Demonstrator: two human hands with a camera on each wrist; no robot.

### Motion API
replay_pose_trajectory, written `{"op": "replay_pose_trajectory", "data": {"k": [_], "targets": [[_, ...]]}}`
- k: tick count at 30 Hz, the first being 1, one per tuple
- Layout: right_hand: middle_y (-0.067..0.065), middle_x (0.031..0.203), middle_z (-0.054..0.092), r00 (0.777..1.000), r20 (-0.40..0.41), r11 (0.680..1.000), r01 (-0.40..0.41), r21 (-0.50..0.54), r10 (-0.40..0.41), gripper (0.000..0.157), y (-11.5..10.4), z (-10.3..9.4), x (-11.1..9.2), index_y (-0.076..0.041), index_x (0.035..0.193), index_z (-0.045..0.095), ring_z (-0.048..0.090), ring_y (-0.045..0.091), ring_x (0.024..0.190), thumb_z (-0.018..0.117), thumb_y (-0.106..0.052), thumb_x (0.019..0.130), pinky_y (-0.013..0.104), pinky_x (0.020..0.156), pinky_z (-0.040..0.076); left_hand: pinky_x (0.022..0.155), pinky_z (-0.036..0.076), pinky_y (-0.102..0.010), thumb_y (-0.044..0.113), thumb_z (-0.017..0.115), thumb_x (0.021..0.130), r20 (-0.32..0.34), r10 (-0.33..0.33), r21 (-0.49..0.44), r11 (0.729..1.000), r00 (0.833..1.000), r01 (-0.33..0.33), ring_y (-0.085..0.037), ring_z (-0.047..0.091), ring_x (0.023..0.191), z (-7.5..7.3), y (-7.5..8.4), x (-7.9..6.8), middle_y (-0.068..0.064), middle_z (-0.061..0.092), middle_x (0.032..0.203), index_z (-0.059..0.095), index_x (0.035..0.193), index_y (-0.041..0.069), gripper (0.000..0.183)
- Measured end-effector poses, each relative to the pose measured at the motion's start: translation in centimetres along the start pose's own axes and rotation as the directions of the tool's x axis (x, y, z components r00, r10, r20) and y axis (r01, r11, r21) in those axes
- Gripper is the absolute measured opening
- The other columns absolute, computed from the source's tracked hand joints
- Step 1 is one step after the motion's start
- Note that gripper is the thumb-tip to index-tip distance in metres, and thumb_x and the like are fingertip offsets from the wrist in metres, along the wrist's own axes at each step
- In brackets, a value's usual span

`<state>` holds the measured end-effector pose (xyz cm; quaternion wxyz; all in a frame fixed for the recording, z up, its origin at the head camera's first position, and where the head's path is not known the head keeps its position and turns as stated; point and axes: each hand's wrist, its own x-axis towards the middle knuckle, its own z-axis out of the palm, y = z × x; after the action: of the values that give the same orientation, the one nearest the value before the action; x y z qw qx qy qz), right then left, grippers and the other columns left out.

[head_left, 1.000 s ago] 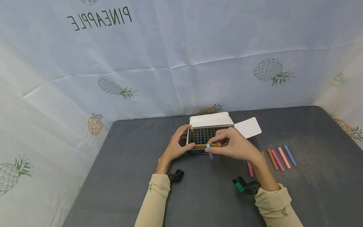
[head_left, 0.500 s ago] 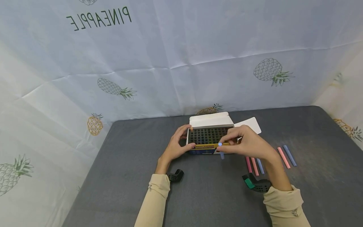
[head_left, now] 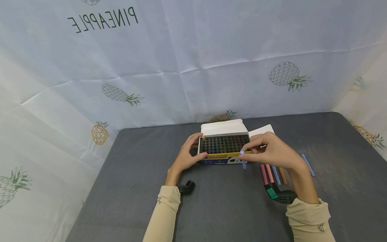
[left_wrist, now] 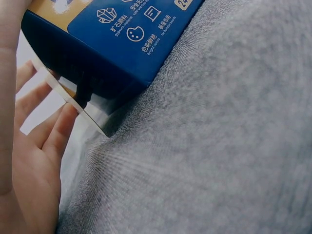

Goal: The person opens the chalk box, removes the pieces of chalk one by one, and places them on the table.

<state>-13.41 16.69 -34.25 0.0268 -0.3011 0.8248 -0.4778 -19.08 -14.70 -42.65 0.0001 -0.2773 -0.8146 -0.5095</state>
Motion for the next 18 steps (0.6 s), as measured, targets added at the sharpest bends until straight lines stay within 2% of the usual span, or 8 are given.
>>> {"op": "replay_pose_trajectory", "data": {"k": [9, 18], "targets": [[-0.003, 0.065, 0.045, 1.000, 0.015, 0.999, 0.000, 0.032, 0.000, 0.009, 0.2, -0.4, -0.5, -0.014, 0.094, 0.081, 0.040, 0.010, 0.056, 0.081, -0.008, 0.087, 0.027, 0.055, 0.043, 0.107, 0.048, -0.058, 0.002, 0.073, 0.088, 0.003, -0.005, 0.007, 1.000, 1.000, 0.005, -0.043, 0.055, 0.123, 0.1, 0.0, -0.1, -0.024, 0.041, 0.156, 0.042, 0.154, -0.001, 0.073], [0.000, 0.062, 0.041, 1.000, -0.021, 1.000, -0.012, 0.003, 0.012, 0.012, 0.6, -1.4, -1.4, -0.016, 0.090, 0.080, 0.038, 0.011, 0.053, 0.080, -0.004, 0.086, 0.027, 0.054, 0.044, 0.106, 0.048, -0.059, 0.002, 0.073, 0.088, 0.005, -0.002, 0.015, 1.000, 1.000, 0.002, -0.044, 0.055, 0.122, 0.0, 0.2, -0.2, -0.025, 0.040, 0.157, 0.041, 0.154, -0.002, 0.072]]}}
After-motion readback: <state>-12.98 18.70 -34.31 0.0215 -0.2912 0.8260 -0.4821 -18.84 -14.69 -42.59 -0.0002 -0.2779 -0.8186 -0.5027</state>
